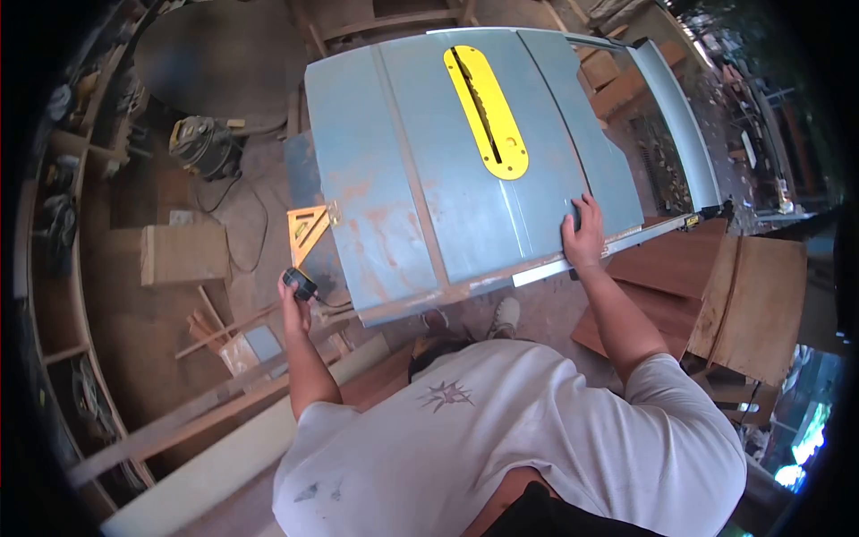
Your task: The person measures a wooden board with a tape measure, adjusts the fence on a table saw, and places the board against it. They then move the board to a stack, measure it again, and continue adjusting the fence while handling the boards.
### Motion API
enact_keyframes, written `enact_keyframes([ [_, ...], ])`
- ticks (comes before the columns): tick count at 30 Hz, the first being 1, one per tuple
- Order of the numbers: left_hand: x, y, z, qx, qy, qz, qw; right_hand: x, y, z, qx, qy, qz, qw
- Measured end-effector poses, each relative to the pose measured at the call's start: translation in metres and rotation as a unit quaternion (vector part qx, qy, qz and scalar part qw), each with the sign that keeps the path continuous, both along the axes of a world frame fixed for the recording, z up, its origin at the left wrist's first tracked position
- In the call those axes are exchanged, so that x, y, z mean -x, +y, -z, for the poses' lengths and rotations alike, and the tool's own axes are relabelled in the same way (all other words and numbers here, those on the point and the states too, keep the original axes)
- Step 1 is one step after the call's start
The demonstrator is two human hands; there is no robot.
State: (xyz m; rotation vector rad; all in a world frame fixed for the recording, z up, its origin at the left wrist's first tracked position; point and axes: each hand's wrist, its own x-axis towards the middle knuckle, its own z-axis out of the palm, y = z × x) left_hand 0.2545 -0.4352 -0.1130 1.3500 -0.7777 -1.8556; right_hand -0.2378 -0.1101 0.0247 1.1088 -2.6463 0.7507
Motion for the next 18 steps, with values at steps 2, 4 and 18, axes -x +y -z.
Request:
enact_keyframes([
  [2, -0.010, 0.024, -0.030, 0.019, -0.037, 0.020, 0.999, -0.003, 0.002, -0.001, 0.022, -0.020, -0.010, 1.000],
  [4, 0.005, 0.040, -0.045, 0.007, -0.164, 0.031, 0.986, 0.004, 0.007, 0.009, 0.028, -0.009, -0.054, 0.998],
  [18, 0.057, 0.427, -0.066, -0.015, 0.168, -0.257, 0.952, -0.149, 0.073, 0.002, -0.081, -0.337, -0.630, 0.695],
])
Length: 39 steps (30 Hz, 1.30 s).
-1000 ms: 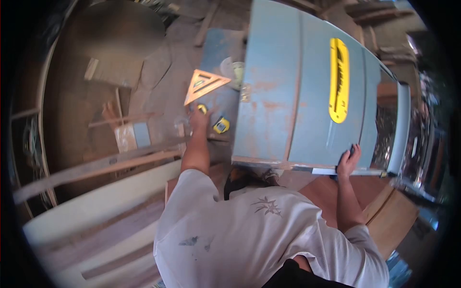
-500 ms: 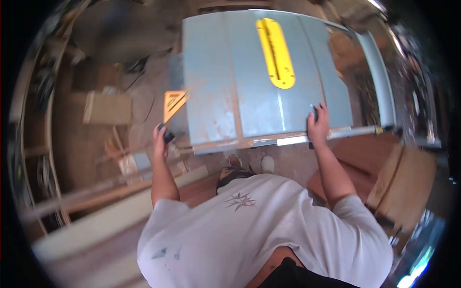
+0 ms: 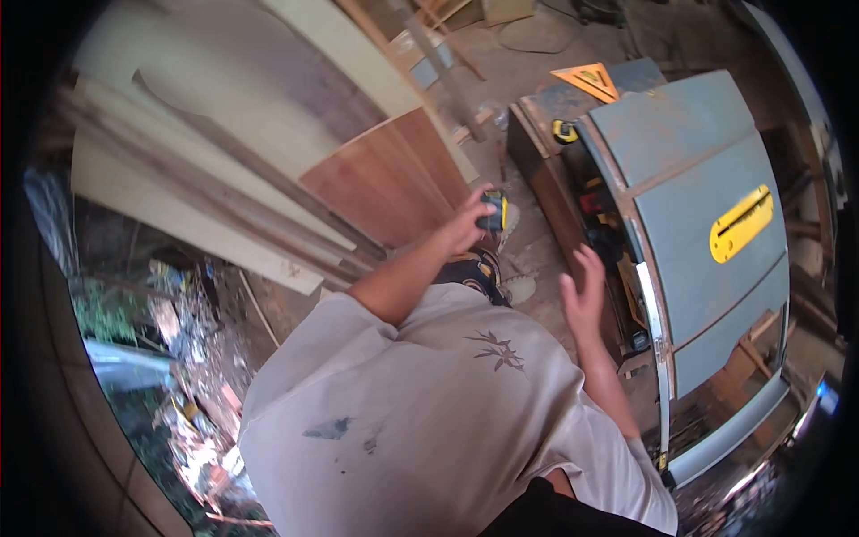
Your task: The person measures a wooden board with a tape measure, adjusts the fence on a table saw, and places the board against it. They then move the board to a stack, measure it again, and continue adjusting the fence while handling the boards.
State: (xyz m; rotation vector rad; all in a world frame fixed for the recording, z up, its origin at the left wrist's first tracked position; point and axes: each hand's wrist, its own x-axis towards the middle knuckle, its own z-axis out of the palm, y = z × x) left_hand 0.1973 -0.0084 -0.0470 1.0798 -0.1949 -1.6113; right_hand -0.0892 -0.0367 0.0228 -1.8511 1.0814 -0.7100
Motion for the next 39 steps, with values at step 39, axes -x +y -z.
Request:
enact_keyframes([
  [39, -0.440, 0.034, 0.150, -0.159, -0.768, 0.217, 0.582, -0.029, 0.257, 0.023, -0.428, 0.375, 0.015, 0.822],
])
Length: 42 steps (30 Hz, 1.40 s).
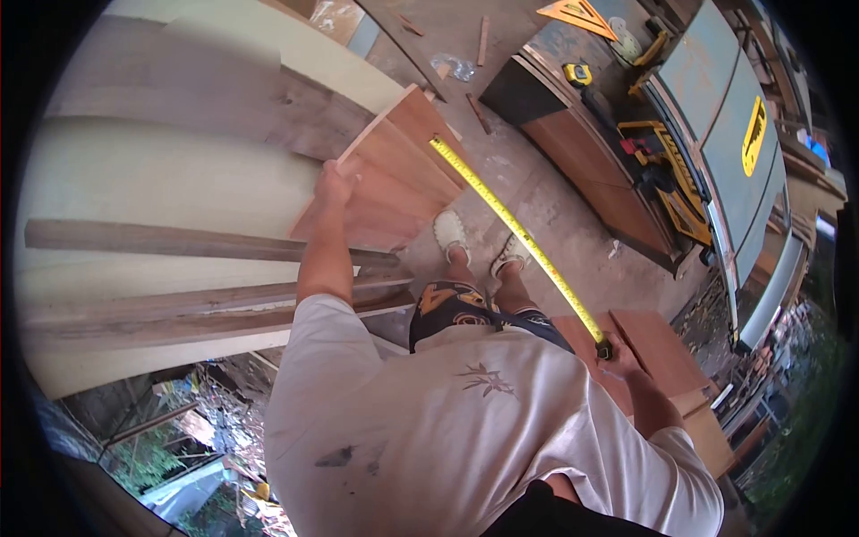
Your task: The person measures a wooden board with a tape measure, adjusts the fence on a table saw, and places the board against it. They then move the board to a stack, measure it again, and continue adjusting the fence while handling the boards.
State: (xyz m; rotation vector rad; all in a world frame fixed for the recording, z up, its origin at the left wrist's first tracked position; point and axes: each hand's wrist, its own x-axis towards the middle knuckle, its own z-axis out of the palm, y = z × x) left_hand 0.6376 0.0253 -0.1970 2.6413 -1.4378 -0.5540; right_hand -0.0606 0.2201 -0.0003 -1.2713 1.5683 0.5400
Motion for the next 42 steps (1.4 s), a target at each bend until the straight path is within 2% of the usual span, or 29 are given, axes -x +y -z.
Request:
enact_keyframes([
  [1, 0.005, -0.002, -0.010, -0.061, 0.029, -0.033, 0.997, 0.005, 0.010, 0.000, -0.017, -0.004, 0.031, 0.999],
  [3, 0.004, -0.004, -0.020, -0.092, 0.040, 0.011, 0.995, 0.008, 0.030, 0.002, -0.031, -0.005, 0.074, 0.997],
  [5, 0.015, 0.011, -0.024, -0.127, 0.050, 0.050, 0.989, 0.014, 0.050, 0.003, -0.086, -0.066, 0.264, 0.958],
  [7, 0.031, 0.032, -0.025, -0.171, 0.272, 0.085, 0.943, 0.032, 0.067, 0.021, -0.051, -0.080, 0.258, 0.961],
  [10, 0.063, 0.068, -0.005, -0.119, 0.253, 0.062, 0.958, 0.042, 0.092, 0.036, -0.018, -0.109, 0.270, 0.956],
  [12, 0.087, 0.078, -0.024, -0.098, 0.209, 0.086, 0.969, 0.034, 0.078, 0.038, 0.004, -0.132, 0.290, 0.948],
  [14, 0.111, 0.087, -0.030, -0.084, 0.195, 0.129, 0.969, 0.014, 0.053, 0.007, -0.045, -0.135, 0.370, 0.918],
  [15, 0.127, 0.092, -0.039, -0.074, 0.175, 0.156, 0.969, 0.021, 0.056, 0.012, -0.027, -0.138, 0.387, 0.911],
  [17, 0.159, 0.100, -0.062, -0.061, 0.141, 0.193, 0.969, 0.039, 0.060, 0.025, 0.024, -0.156, 0.343, 0.926],
  [18, 0.170, 0.104, -0.079, -0.058, 0.124, 0.202, 0.970, 0.046, 0.061, 0.026, 0.039, -0.161, 0.354, 0.921],
  [20, 0.186, 0.109, -0.134, -0.046, 0.121, 0.212, 0.969, 0.061, 0.062, 0.029, 0.072, -0.170, 0.319, 0.930],
  [22, 0.198, 0.115, -0.211, -0.061, 0.102, 0.222, 0.968, 0.083, 0.068, 0.047, 0.053, -0.212, 0.344, 0.913],
  [25, 0.208, 0.125, -0.324, -0.066, 0.094, 0.249, 0.962, 0.103, 0.064, 0.068, 0.091, -0.286, 0.286, 0.910],
  [26, 0.222, 0.128, -0.368, -0.067, 0.087, 0.254, 0.961, 0.103, 0.057, 0.070, 0.105, -0.330, 0.287, 0.893],
  [27, 0.239, 0.130, -0.413, -0.066, 0.054, 0.270, 0.959, 0.101, 0.048, 0.069, 0.120, -0.374, 0.285, 0.875],
  [29, 0.257, 0.132, -0.483, -0.053, -0.007, 0.315, 0.948, 0.091, 0.021, 0.056, 0.167, -0.382, 0.259, 0.872],
  [30, 0.264, 0.132, -0.511, -0.040, -0.037, 0.342, 0.938, 0.086, 0.005, 0.045, 0.190, -0.420, 0.245, 0.853],
  [31, 0.296, 0.128, -0.555, -0.070, -0.059, 0.326, 0.941, 0.082, -0.009, 0.035, 0.214, -0.455, 0.229, 0.833],
  [32, 0.328, 0.125, -0.595, -0.105, -0.081, 0.307, 0.942, 0.077, -0.021, 0.027, 0.203, -0.516, 0.239, 0.797],
  [33, 0.330, 0.121, -0.617, -0.069, -0.103, 0.344, 0.931, 0.073, -0.032, 0.020, 0.191, -0.574, 0.247, 0.757],
  [34, 0.332, 0.116, -0.639, -0.033, -0.125, 0.380, 0.916, 0.070, -0.041, 0.006, 0.150, -0.637, 0.249, 0.714],
  [35, 0.367, 0.114, -0.672, -0.044, -0.186, 0.424, 0.885, 0.066, -0.044, -0.009, 0.108, -0.697, 0.248, 0.664],
  [36, 0.405, 0.111, -0.702, -0.053, -0.246, 0.463, 0.850, 0.063, -0.042, -0.019, 0.117, -0.703, 0.253, 0.655],
  [38, 0.436, 0.102, -0.736, -0.047, -0.152, 0.467, 0.870, 0.063, -0.040, -0.040, 0.138, -0.756, 0.218, 0.602],
  [40, 0.486, 0.105, -0.769, -0.080, -0.104, 0.434, 0.891, 0.071, -0.028, -0.078, 0.167, -0.769, 0.202, 0.584],
  [42, 0.515, 0.111, -0.791, -0.019, -0.030, 0.506, 0.862, 0.078, -0.016, -0.097, 0.263, -0.772, 0.237, 0.527],
])
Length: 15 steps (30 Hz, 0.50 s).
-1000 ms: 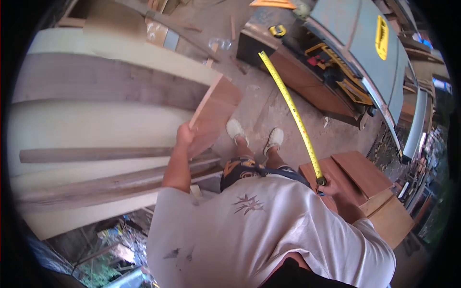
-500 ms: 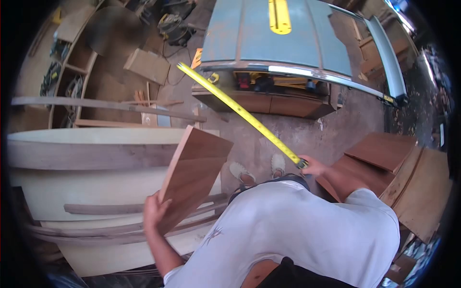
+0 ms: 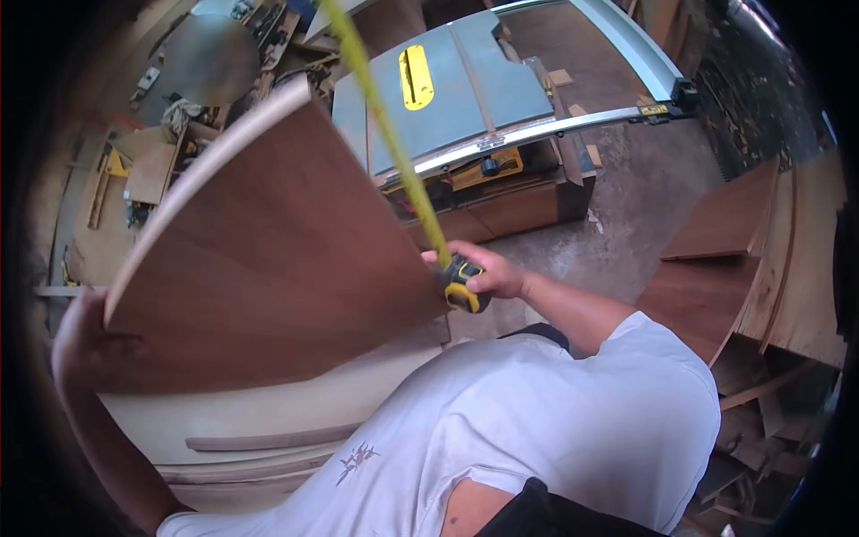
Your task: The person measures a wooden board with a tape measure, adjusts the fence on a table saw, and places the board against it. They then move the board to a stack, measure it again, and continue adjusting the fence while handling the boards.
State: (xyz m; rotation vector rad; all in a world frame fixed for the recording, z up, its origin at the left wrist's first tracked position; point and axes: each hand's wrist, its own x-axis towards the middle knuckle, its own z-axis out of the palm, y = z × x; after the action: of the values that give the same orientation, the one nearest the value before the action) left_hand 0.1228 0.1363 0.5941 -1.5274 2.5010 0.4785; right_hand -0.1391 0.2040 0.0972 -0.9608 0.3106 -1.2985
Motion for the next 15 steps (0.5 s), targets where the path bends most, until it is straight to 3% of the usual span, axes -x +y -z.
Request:
enact_keyframes([
  [2, 0.005, -0.010, -0.034, 0.087, -0.078, 0.089, 0.989, 0.021, 0.008, -0.024, 0.006, -0.003, 0.067, 0.998],
  [4, 0.021, -0.004, -0.053, 0.053, 0.117, -0.076, 0.989, 0.037, 0.011, -0.044, -0.015, -0.014, 0.142, 0.990],
  [6, 0.074, -0.006, -0.070, -0.018, -0.053, 0.177, 0.983, 0.056, 0.006, -0.056, 0.012, -0.036, 0.215, 0.976],
  [9, 0.092, -0.001, -0.069, 0.056, -0.017, 0.240, 0.969, 0.087, -0.018, -0.074, 0.049, -0.027, 0.318, 0.946],
  [10, 0.096, 0.001, -0.068, 0.089, 0.000, 0.273, 0.958, 0.096, -0.025, -0.080, 0.050, -0.085, 0.296, 0.950],
  [15, 0.111, 0.010, -0.058, 0.242, 0.075, 0.415, 0.874, 0.148, -0.066, -0.092, 0.125, -0.149, 0.341, 0.920],
])
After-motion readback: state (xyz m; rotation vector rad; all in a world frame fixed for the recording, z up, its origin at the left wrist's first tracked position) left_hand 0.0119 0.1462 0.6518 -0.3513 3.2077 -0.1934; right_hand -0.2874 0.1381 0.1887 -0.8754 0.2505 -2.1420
